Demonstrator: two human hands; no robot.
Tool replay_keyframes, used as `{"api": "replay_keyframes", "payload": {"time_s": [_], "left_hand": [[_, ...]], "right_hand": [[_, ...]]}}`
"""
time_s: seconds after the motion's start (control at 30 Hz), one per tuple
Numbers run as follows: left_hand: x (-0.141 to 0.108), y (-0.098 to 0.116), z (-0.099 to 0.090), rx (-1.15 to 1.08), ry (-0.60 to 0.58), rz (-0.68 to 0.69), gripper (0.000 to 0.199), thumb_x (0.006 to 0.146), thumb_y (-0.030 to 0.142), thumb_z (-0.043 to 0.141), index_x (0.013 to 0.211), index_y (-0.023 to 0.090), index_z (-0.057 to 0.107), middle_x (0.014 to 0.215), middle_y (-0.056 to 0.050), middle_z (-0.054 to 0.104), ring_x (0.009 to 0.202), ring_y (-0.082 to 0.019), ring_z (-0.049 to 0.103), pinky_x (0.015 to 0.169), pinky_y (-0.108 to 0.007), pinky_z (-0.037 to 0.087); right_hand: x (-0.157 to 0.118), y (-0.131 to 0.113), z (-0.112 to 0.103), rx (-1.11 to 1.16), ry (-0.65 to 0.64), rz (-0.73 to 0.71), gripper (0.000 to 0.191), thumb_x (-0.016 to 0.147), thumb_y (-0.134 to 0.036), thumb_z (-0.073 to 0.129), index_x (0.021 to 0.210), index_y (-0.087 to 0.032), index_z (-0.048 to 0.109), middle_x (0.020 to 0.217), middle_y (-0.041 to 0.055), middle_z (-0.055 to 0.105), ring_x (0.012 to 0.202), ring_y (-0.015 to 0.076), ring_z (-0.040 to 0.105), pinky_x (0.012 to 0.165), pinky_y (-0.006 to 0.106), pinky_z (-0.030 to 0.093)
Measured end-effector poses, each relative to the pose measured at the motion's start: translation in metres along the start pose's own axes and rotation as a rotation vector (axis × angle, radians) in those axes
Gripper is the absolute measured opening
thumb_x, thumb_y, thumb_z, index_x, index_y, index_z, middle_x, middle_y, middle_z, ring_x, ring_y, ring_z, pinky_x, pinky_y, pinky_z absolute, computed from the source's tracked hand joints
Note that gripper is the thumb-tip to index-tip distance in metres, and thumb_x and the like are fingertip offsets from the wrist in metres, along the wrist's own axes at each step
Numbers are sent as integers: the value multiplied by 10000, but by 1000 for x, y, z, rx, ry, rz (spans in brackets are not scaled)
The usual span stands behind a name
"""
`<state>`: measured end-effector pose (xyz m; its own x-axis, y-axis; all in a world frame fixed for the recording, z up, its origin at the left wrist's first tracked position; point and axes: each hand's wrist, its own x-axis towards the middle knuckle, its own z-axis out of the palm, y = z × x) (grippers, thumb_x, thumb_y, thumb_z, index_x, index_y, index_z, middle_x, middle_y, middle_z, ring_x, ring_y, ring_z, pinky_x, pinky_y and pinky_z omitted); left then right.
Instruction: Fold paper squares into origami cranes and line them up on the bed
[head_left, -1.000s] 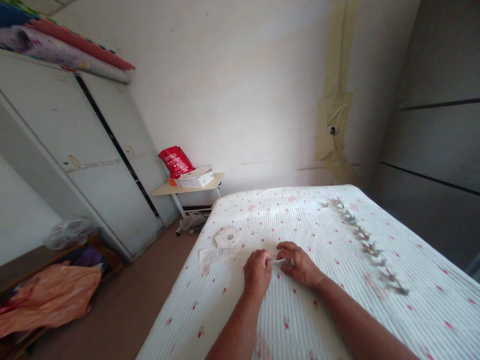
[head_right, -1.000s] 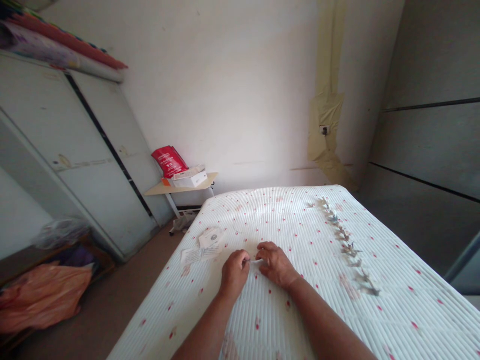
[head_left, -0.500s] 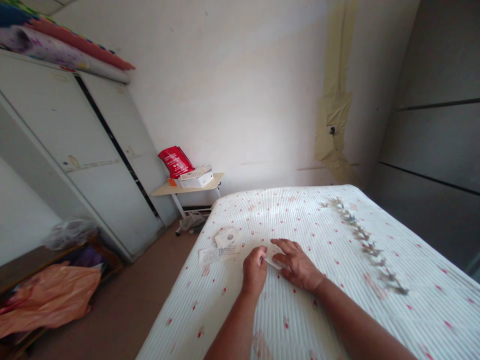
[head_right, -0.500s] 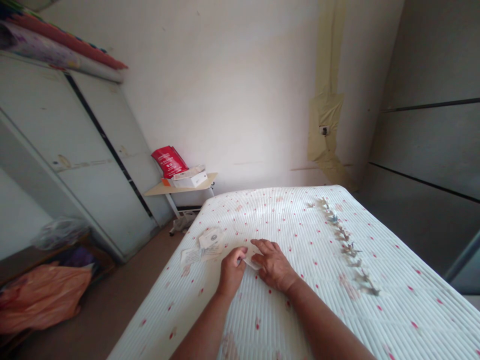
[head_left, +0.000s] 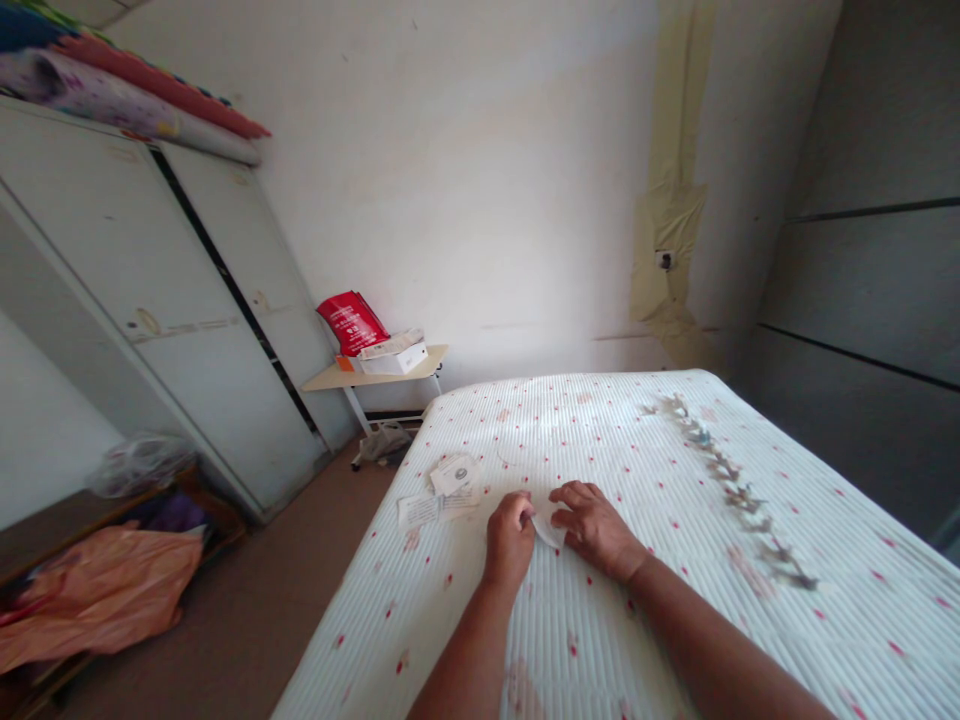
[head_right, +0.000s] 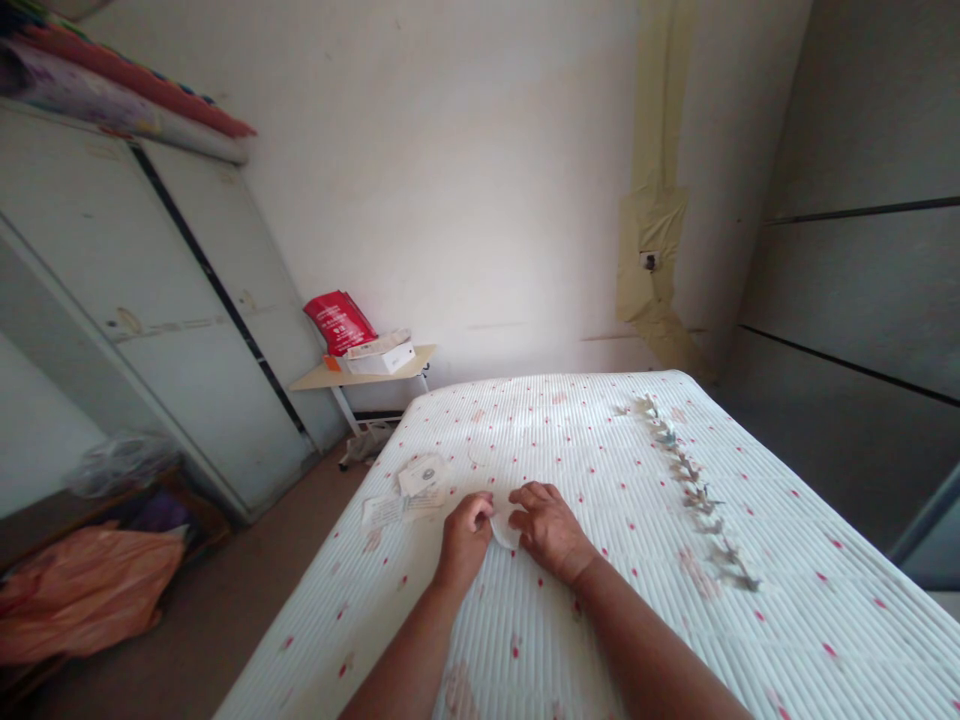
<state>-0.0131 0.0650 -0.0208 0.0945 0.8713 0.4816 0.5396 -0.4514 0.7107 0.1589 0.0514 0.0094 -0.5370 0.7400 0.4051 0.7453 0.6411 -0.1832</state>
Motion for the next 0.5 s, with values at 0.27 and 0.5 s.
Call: {"api": "replay_keyframes", "payload": {"time_s": [0.27,0.5], "left_hand": [[-4,22,-16,333,-205,163,292,609,16,525,753,228,664,1002,-37,569,1015,-194,473,869,-342,374],[-2,26,-21,428,-236,111,147,659,124,594,690,233,686,987,-43,586,1003,-211,461,831,-342,351]], "right_hand": [[0,4,1,12,-83,57,218,720,-58,489,748,-194,658,780,38,632,847,175,518,811,306,356],[-4,14,3,173,-87,33,162,745,-102,526,734,-202,653,783,18,638,819,145,551,781,267,384]]}}
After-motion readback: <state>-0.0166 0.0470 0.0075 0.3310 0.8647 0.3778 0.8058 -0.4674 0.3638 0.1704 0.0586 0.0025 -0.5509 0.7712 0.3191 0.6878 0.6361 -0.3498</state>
